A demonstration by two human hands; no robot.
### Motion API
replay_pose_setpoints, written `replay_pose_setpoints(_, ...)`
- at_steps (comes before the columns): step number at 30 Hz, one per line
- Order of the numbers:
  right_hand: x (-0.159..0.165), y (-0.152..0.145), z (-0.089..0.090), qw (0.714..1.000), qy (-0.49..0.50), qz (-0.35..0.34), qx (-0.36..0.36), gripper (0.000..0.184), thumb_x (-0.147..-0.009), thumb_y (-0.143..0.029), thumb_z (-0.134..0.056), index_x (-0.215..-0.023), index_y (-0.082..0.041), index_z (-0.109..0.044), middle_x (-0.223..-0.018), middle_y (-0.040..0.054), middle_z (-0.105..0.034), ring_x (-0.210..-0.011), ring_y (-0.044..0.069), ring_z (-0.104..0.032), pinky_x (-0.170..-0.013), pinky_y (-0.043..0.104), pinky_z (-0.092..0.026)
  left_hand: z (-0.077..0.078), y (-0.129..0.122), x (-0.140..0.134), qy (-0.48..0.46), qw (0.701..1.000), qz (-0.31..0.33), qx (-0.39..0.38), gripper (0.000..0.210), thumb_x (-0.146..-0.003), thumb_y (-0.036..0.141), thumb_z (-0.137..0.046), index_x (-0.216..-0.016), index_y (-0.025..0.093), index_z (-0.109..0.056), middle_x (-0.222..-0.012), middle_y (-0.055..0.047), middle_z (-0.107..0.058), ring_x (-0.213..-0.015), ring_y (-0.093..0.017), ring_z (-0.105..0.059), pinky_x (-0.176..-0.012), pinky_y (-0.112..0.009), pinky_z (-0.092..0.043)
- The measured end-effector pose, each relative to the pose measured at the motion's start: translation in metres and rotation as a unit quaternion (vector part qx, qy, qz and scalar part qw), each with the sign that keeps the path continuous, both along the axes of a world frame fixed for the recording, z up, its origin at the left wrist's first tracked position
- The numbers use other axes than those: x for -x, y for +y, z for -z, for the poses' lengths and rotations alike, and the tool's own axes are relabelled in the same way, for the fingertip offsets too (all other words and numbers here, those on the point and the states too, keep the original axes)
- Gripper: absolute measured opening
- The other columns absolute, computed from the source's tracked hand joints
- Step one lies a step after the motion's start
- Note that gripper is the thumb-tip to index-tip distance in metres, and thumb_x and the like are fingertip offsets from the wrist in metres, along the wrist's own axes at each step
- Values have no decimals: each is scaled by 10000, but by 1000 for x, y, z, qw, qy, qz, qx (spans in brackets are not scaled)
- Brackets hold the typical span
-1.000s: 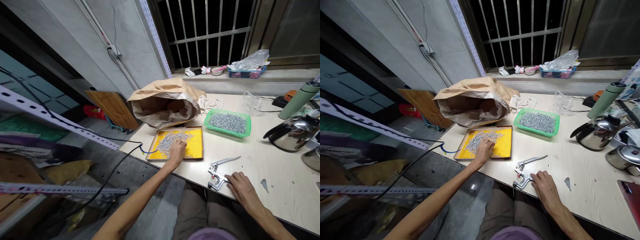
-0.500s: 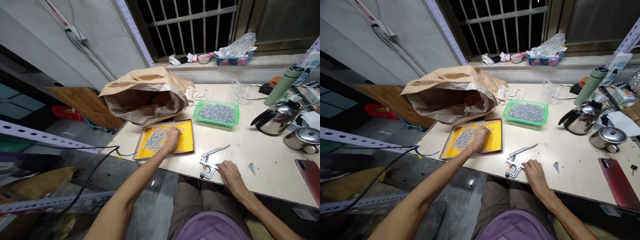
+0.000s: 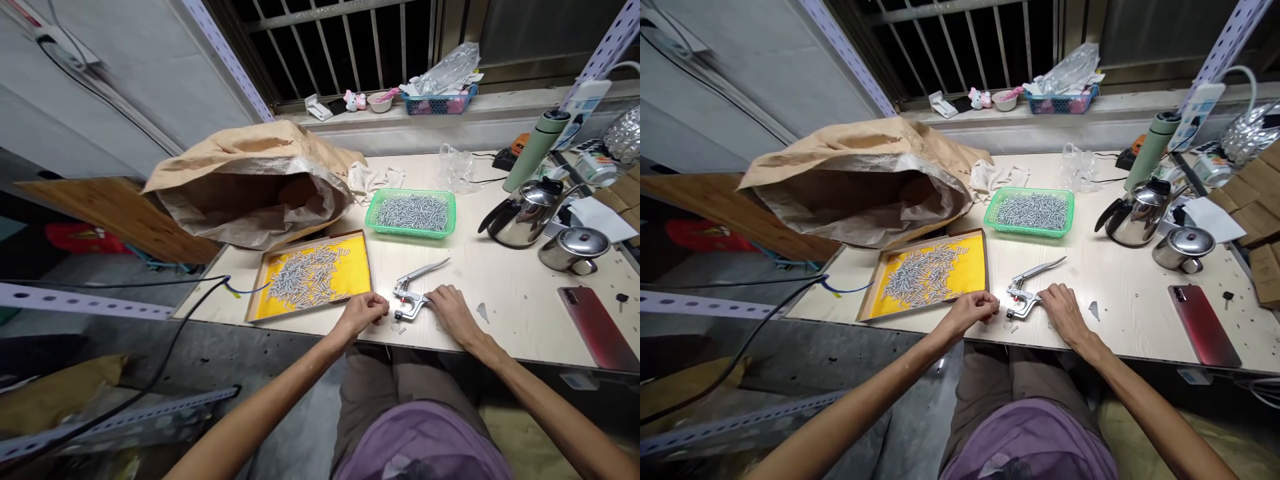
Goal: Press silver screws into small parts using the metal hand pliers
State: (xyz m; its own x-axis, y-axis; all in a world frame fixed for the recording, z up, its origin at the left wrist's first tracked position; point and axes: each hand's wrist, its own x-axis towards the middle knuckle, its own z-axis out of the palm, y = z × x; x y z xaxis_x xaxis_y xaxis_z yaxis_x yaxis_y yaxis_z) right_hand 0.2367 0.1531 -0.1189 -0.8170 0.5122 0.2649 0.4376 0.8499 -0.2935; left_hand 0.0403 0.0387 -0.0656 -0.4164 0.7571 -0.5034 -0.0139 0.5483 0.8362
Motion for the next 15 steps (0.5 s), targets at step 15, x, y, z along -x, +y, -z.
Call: replay_pose_setpoints(15,33,-38,-12,973,-37,-217,-64,182,-917,-90,-455,-811,-158,-586,-819,44,-574,-769,169,-481,-673,283,-387,10,0,-7,-63,995,-80,-18,241,-522,232,-758,-664,116,-602,-540,43,-564,-471,-59,-499,-464,-181,-437)
